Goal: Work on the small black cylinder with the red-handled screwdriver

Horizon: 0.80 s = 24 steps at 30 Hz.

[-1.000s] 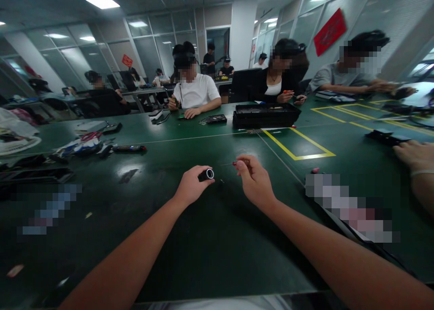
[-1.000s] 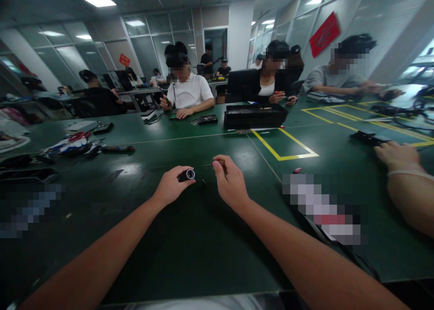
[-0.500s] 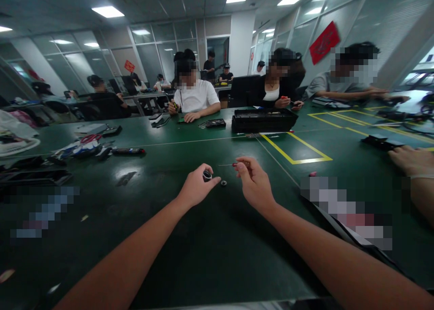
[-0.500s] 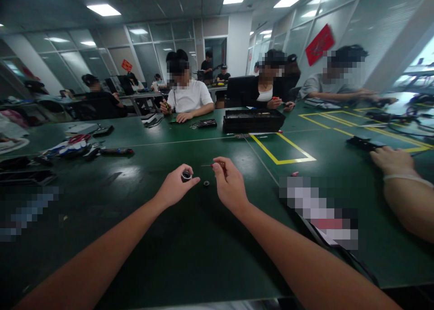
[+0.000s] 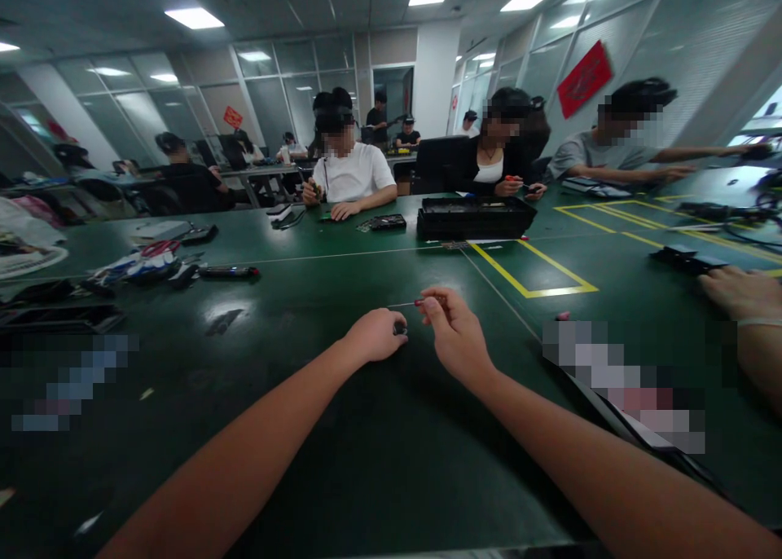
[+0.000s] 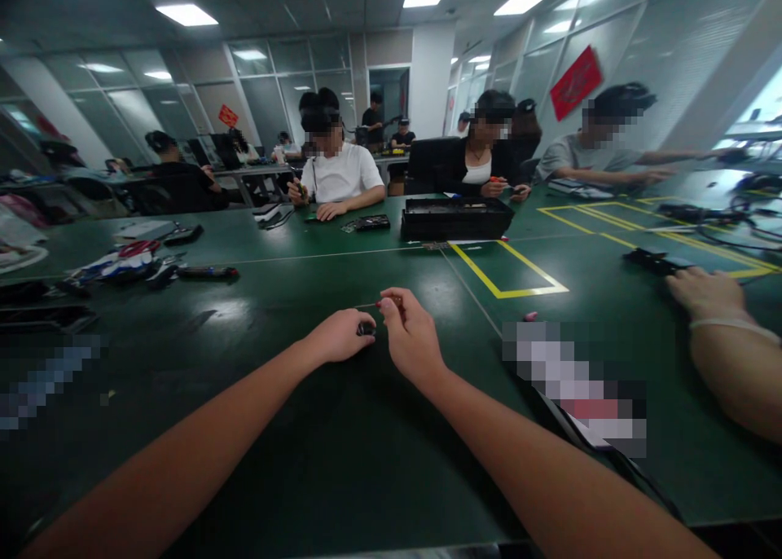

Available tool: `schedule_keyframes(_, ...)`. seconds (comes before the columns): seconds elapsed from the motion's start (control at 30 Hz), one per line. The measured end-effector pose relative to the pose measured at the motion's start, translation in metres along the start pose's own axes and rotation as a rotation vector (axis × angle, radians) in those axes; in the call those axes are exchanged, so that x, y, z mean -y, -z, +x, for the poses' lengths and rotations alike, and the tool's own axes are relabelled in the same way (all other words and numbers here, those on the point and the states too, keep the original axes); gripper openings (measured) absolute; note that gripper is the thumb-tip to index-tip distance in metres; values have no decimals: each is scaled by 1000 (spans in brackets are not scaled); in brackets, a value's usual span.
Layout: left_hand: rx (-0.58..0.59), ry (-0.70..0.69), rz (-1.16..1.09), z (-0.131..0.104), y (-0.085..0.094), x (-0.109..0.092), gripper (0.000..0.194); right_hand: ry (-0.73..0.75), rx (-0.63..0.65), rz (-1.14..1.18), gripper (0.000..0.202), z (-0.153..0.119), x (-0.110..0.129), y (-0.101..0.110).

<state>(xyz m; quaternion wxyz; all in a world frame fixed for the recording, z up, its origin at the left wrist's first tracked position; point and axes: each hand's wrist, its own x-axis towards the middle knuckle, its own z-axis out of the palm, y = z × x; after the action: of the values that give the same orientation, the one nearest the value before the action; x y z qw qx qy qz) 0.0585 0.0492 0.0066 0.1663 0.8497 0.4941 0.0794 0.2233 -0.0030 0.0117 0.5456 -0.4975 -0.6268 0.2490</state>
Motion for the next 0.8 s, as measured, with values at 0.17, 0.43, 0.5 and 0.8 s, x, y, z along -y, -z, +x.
schedule_keyframes(0.17,-7,-42,26,-8,2,-1,18,3,21,11,27,-1,-3,-1)
schedule_keyframes(0.43,-132,103,-194,-49,25,28,24,-13,20,58,27,-1,-4,-1)
schedule_keyframes(0.5,-192,162,-267,-60,35,44,29,-24,14,52,27,-1,-3,-1)
schedule_keyframes(0.8,-690,634,-1102,-160,93,117,12,-34,10,65,27,2,-8,-4)
